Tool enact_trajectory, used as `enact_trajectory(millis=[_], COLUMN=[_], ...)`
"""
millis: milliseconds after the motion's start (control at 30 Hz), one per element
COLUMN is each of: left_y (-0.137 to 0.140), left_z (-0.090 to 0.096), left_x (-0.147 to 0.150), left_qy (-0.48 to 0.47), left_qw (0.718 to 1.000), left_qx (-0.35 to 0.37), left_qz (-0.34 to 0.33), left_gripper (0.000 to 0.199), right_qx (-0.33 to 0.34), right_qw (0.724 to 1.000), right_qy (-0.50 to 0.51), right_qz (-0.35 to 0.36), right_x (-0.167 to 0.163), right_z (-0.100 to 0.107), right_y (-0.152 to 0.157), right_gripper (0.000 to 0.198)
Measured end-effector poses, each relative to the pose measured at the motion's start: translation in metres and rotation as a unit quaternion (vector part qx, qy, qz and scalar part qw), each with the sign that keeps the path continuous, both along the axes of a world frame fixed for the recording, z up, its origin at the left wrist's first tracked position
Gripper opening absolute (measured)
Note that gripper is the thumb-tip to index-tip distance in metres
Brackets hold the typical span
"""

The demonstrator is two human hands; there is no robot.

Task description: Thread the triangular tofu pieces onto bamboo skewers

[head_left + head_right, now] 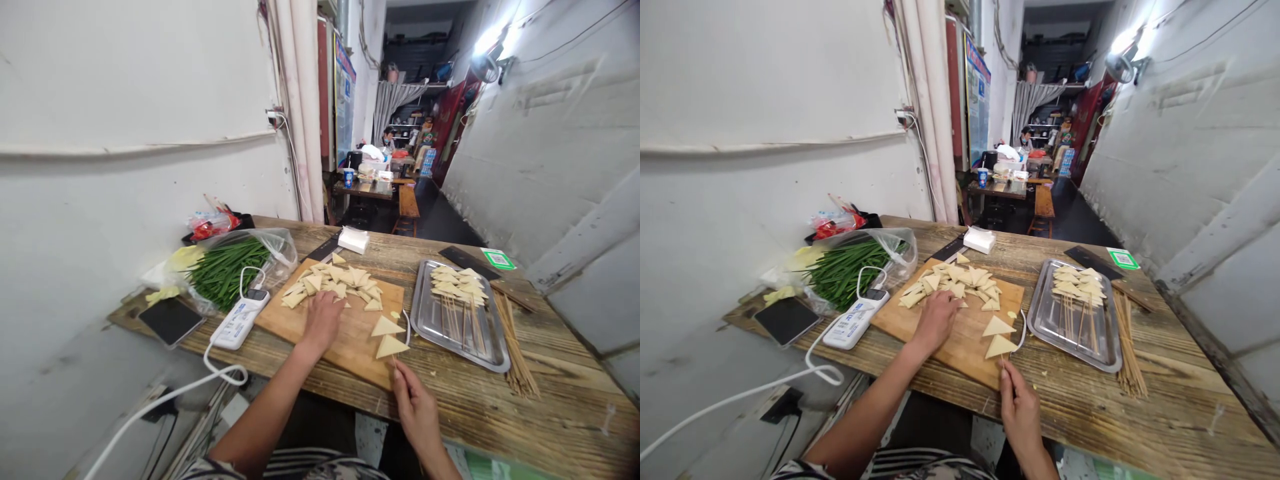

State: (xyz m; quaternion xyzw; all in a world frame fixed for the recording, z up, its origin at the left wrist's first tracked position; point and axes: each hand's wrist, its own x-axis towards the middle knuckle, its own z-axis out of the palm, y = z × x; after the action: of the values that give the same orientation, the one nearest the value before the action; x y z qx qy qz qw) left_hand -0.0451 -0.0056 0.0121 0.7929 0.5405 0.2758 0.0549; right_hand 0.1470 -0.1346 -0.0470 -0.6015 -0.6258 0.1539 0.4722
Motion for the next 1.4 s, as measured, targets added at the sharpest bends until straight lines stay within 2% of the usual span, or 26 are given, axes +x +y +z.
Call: enact_trajectory(millis=[67, 167, 500, 633, 767, 900, 967, 1000, 1033, 1067, 1167, 1200, 1233, 1300, 1400], left_y=[0.002, 0.005, 0.015, 0.009, 0.004, 0.001, 0.002, 0.002, 0.004, 0.005, 0.008, 0.008, 0.007, 0.006, 0.006], left_z=[0.001, 0.000, 0.012, 0.009, -0.001, -0.006, -0.005, -0.005, -0.004, -0.004, -0.005, -0.007, -0.008, -0.012, -0.015], left_x=[-0.003, -0.003, -0.003, -0.003, -0.001, 0.003, 0.006, 0.008, 0.010, 0.013, 0.024, 0.029, 0.033, 0.040, 0.047], left_qy=[0.080, 0.133, 0.185, 0.115, -0.056, -0.176, -0.243, -0.300, -0.372, -0.450, -0.640, -0.674, -0.694, -0.712, -0.729], left_qw=[0.997, 0.991, 0.975, 0.984, 0.987, 0.978, 0.964, 0.946, 0.916, 0.872, 0.685, 0.632, 0.592, 0.549, 0.523], left_qx=[0.010, 0.031, 0.080, 0.078, 0.062, -0.013, -0.068, -0.101, -0.142, -0.191, -0.346, -0.383, -0.409, -0.436, -0.441], left_qz=[0.004, -0.010, -0.090, -0.108, -0.135, -0.111, -0.083, -0.064, -0.046, -0.031, -0.025, -0.027, -0.026, -0.016, 0.006], left_gripper=[0.029, 0.033, 0.018, 0.020, 0.021, 0.012, 0.012, 0.014, 0.016, 0.018, 0.019, 0.017, 0.016, 0.016, 0.017], right_qx=[-0.001, 0.000, -0.010, -0.017, -0.020, -0.024, -0.023, -0.021, -0.020, -0.019, -0.018, -0.019, -0.020, -0.025, -0.034], right_qw=[1.000, 1.000, 1.000, 0.999, 0.999, 0.999, 0.999, 0.999, 0.999, 0.999, 0.999, 0.998, 0.998, 0.997, 0.997], right_qy=[0.003, 0.001, 0.001, 0.010, 0.017, 0.014, 0.011, 0.010, 0.010, 0.010, 0.012, 0.011, 0.010, 0.009, 0.013], right_qz=[0.005, 0.016, 0.025, 0.029, 0.031, 0.026, 0.025, 0.023, 0.024, 0.027, 0.049, 0.058, 0.065, 0.071, 0.070], right_x=[0.000, 0.000, 0.002, 0.001, 0.001, 0.001, 0.001, 0.001, 0.001, 0.001, 0.002, 0.002, 0.002, 0.002, 0.002], right_z=[0.000, 0.001, 0.002, 0.003, 0.003, 0.003, 0.003, 0.003, 0.002, 0.002, 0.000, 0.000, 0.000, 0.000, 0.002], right_y=[0.000, 0.000, 0.000, 0.000, -0.001, 0.000, 0.000, 0.000, 0.000, 0.000, -0.001, -0.001, -0.001, -0.001, -0.001], right_gripper=[0.031, 0.030, 0.031, 0.032, 0.033, 0.033, 0.033, 0.033, 0.033, 0.032, 0.030, 0.030, 0.029, 0.029, 0.030])
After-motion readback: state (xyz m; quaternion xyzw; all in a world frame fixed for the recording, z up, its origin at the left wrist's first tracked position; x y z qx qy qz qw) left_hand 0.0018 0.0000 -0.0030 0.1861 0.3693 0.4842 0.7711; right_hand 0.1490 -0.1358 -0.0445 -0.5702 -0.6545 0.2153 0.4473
